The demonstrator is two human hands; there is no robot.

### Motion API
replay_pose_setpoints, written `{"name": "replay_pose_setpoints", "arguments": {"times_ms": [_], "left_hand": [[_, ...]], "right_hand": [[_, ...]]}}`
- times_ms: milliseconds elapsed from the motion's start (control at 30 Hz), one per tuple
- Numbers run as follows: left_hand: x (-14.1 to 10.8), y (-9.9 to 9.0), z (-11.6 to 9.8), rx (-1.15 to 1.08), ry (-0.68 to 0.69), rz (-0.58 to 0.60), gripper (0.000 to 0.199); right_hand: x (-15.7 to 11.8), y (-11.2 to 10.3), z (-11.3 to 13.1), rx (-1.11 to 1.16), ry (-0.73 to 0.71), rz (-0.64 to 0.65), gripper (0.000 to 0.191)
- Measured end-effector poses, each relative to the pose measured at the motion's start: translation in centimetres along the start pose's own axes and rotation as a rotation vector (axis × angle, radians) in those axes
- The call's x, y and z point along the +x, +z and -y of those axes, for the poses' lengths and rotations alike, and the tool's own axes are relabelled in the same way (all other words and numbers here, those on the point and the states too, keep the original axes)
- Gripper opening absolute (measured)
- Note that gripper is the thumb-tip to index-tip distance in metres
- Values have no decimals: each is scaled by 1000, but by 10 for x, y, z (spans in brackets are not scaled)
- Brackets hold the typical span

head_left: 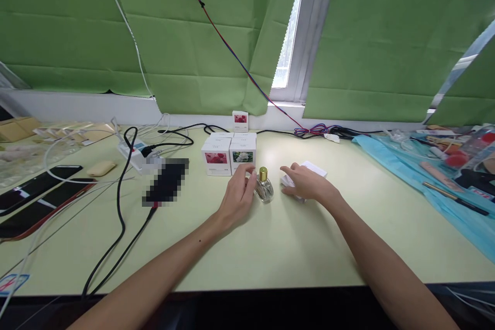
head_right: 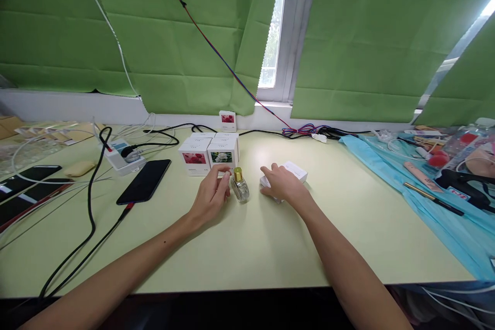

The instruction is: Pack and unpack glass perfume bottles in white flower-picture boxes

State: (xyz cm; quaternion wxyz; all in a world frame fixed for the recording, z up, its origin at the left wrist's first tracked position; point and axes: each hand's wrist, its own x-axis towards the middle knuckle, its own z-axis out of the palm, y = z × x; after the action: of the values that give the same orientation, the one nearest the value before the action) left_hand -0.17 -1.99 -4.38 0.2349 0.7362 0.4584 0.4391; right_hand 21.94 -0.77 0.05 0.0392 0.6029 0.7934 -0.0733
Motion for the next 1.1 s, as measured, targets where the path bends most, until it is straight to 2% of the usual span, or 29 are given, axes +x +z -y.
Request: {"name": "replay_pose_setpoints", "arguments": {"times_ms": [300, 533, 700, 900, 1100], "left_hand": [[2, -2, -2, 42, -48, 79, 40], [5, -3, -1, -128, -86, 192, 40], [5, -2, 1, -131, -86, 252, 41], [4, -2, 3, -104, -85, 307, 55], [5, 0, 9, -160, -85, 341, 62]], "right_hand": [[5, 4, 0, 39, -62, -65, 43], [2, 0, 6, 91, -89, -167, 42], [1, -1, 9, 109, -111, -225, 37], [6, 4, 9, 146, -127, -324, 40], [15, 10, 6, 230, -212, -428, 45]]}}
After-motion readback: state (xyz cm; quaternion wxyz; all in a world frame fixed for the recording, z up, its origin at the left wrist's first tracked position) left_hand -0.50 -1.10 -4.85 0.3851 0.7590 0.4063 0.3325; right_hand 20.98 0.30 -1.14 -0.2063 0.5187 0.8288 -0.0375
